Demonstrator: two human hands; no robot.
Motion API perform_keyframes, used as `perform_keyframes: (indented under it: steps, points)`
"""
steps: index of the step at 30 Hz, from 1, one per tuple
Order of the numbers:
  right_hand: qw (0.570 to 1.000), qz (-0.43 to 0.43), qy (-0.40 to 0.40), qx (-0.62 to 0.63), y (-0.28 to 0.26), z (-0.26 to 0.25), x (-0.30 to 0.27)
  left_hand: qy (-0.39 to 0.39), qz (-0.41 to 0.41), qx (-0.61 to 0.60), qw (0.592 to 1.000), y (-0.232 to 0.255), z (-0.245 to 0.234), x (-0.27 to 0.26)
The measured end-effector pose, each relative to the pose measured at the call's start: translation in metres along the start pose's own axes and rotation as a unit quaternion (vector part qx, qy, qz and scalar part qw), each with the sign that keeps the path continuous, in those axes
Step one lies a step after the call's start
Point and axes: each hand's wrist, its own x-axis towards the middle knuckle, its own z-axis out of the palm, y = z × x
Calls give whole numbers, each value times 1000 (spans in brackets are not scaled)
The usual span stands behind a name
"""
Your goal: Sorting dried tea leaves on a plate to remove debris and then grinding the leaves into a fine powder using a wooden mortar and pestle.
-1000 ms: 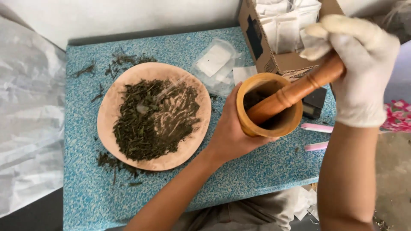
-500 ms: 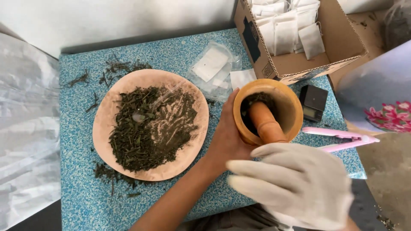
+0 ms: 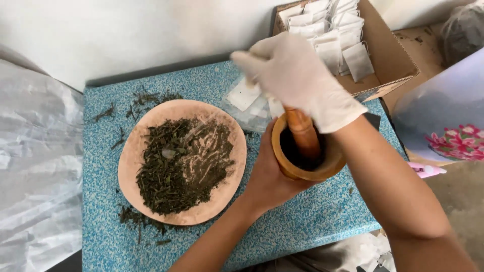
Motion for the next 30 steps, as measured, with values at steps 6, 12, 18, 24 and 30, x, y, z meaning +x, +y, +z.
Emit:
perform_keyframes:
  steps: [6,12,18,24,30]
  points:
    - [827,-95,17,553,102,-15,18,1,23,49,999,-10,-1,-2]
    - [693,-162,99,695,117,4,-60,-12,3,51,999,-13,-1,-3]
    - [763,-235,275,536,105,62,-131,19,86,61,994,-17,0,-8]
    - [844,-386,215,305,60,68,-137,0,28,34,999,-42,-2,-10]
    - [874,-384,281,101,38,90,-99,50,-110,-615,780,-113,26,-7]
